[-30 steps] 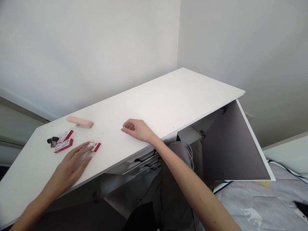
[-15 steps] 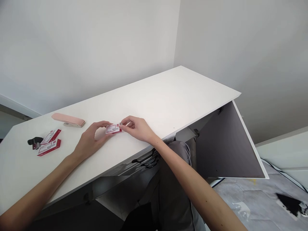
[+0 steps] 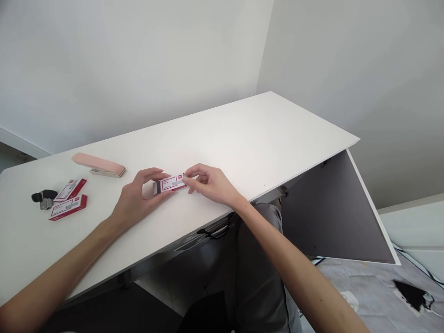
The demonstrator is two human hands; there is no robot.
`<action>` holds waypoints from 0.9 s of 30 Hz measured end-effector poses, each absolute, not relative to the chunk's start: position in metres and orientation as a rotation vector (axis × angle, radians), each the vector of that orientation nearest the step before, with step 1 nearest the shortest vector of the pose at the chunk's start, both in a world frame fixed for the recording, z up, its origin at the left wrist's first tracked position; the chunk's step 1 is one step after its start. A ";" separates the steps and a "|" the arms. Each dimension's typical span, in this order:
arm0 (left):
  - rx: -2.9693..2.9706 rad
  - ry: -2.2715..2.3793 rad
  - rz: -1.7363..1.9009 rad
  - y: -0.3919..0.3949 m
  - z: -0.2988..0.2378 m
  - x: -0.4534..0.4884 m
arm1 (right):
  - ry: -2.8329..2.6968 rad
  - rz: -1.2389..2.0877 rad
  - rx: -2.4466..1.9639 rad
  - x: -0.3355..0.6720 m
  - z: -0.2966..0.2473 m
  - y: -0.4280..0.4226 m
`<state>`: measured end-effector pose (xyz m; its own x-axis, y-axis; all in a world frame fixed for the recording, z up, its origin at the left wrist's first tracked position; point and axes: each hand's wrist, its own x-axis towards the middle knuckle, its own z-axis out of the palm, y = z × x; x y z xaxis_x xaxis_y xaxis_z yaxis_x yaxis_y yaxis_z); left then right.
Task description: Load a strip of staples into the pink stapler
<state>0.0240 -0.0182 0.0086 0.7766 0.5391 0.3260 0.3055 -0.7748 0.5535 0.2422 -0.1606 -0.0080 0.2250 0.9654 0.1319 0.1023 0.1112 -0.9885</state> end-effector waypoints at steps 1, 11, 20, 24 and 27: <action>2.497 0.622 0.626 -0.019 0.009 0.024 | -1.120 0.860 -1.307 0.241 -0.008 -0.160; 2.603 0.856 0.552 -0.015 0.008 0.017 | -1.103 0.618 -1.433 0.235 -0.004 -0.161; 2.483 0.792 0.585 -0.019 0.012 0.018 | -1.482 0.344 -1.442 0.207 -0.005 -0.139; 2.462 0.779 0.560 -0.019 0.013 0.018 | -1.561 0.277 -1.489 0.198 -0.009 -0.125; 2.458 0.787 0.544 -0.019 0.012 0.017 | -1.576 0.305 -1.519 0.197 -0.011 -0.122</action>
